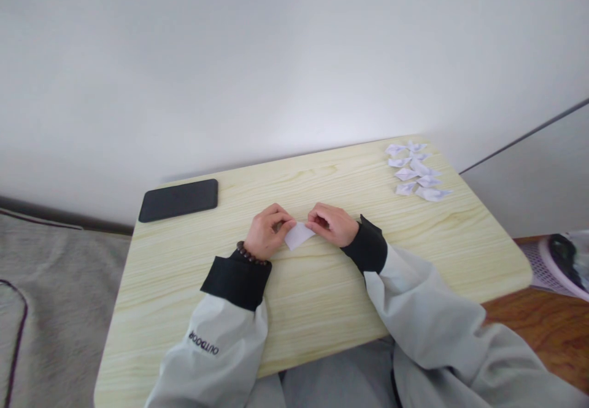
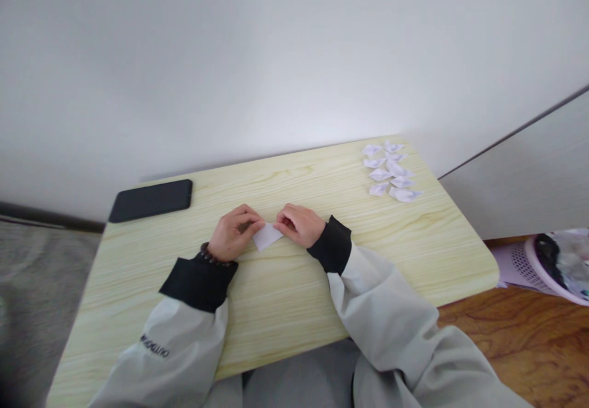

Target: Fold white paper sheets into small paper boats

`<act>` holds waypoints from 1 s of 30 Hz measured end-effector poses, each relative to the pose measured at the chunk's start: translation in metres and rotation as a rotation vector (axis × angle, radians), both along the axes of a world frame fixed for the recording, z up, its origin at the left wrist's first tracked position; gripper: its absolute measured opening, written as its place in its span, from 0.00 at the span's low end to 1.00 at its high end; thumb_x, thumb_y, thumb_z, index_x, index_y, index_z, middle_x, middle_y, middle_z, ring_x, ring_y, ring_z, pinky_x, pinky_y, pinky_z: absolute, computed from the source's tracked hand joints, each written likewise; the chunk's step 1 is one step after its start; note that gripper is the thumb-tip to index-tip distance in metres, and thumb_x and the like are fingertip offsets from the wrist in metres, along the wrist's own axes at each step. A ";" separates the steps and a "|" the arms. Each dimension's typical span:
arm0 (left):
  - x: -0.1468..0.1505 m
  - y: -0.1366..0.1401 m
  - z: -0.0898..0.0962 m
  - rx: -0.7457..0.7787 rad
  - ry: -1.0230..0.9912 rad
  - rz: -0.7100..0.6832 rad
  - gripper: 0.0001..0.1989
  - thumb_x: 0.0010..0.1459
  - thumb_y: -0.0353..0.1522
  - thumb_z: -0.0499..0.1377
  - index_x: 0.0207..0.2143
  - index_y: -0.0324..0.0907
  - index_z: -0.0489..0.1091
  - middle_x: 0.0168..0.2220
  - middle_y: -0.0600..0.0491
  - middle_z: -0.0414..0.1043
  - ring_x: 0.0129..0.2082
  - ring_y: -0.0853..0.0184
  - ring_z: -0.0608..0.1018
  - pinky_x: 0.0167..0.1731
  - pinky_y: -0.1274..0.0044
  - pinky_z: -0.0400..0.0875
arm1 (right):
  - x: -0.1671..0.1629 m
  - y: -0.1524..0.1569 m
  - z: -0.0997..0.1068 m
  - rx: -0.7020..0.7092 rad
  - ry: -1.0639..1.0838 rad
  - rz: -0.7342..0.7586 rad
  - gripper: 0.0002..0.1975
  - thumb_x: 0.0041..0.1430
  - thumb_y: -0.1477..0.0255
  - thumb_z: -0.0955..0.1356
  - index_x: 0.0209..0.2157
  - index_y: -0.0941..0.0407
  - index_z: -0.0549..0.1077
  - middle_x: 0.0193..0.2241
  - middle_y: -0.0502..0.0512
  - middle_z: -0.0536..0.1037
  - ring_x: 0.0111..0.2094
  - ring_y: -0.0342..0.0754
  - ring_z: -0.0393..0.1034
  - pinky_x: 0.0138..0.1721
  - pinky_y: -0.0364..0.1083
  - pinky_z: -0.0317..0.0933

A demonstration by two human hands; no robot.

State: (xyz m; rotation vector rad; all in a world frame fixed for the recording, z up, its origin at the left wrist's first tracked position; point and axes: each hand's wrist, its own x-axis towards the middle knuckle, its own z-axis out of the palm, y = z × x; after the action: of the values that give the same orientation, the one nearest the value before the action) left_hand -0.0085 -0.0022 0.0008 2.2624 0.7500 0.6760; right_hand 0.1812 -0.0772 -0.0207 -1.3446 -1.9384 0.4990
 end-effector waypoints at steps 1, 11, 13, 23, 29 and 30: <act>0.000 0.000 0.000 -0.002 -0.001 0.005 0.09 0.56 0.33 0.56 0.27 0.39 0.73 0.28 0.51 0.70 0.27 0.69 0.72 0.28 0.77 0.66 | 0.001 -0.001 0.001 -0.004 -0.004 0.000 0.10 0.61 0.66 0.62 0.29 0.57 0.65 0.24 0.50 0.67 0.23 0.40 0.59 0.25 0.40 0.55; -0.005 0.005 0.001 -0.029 -0.052 0.141 0.09 0.56 0.33 0.55 0.26 0.39 0.72 0.27 0.51 0.69 0.26 0.70 0.70 0.26 0.78 0.64 | 0.014 -0.004 0.002 -0.019 0.056 -0.057 0.09 0.60 0.67 0.62 0.28 0.57 0.65 0.22 0.48 0.66 0.20 0.39 0.58 0.23 0.40 0.55; -0.005 0.004 0.001 -0.040 -0.046 0.139 0.10 0.56 0.34 0.55 0.27 0.39 0.73 0.26 0.52 0.69 0.25 0.70 0.70 0.25 0.78 0.63 | 0.010 -0.004 0.003 -0.007 0.057 -0.058 0.09 0.60 0.66 0.63 0.34 0.57 0.67 0.26 0.51 0.69 0.22 0.39 0.60 0.24 0.40 0.56; 0.010 -0.006 -0.003 0.053 0.059 -0.011 0.07 0.54 0.33 0.57 0.26 0.41 0.73 0.24 0.55 0.74 0.24 0.71 0.72 0.32 0.76 0.65 | -0.009 0.000 -0.002 0.082 -0.118 -0.073 0.10 0.61 0.68 0.61 0.31 0.57 0.70 0.25 0.52 0.73 0.26 0.43 0.65 0.30 0.42 0.57; 0.000 0.000 -0.001 -0.027 0.052 0.096 0.11 0.54 0.33 0.55 0.25 0.41 0.74 0.24 0.54 0.76 0.26 0.69 0.75 0.31 0.76 0.67 | -0.001 0.001 0.002 0.069 -0.018 -0.044 0.10 0.61 0.69 0.61 0.30 0.57 0.70 0.25 0.53 0.73 0.25 0.42 0.65 0.28 0.41 0.58; -0.003 0.002 -0.001 -0.072 0.044 0.127 0.11 0.55 0.33 0.54 0.26 0.41 0.74 0.24 0.54 0.77 0.27 0.68 0.76 0.31 0.77 0.68 | 0.001 0.001 0.002 0.064 0.015 -0.053 0.10 0.61 0.70 0.60 0.30 0.57 0.69 0.25 0.52 0.73 0.25 0.42 0.65 0.27 0.41 0.58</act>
State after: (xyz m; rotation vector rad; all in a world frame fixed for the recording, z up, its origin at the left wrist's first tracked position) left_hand -0.0116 0.0000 0.0002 2.1843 0.9315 0.6489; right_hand 0.1826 -0.0760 -0.0182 -1.3439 -1.8856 0.4172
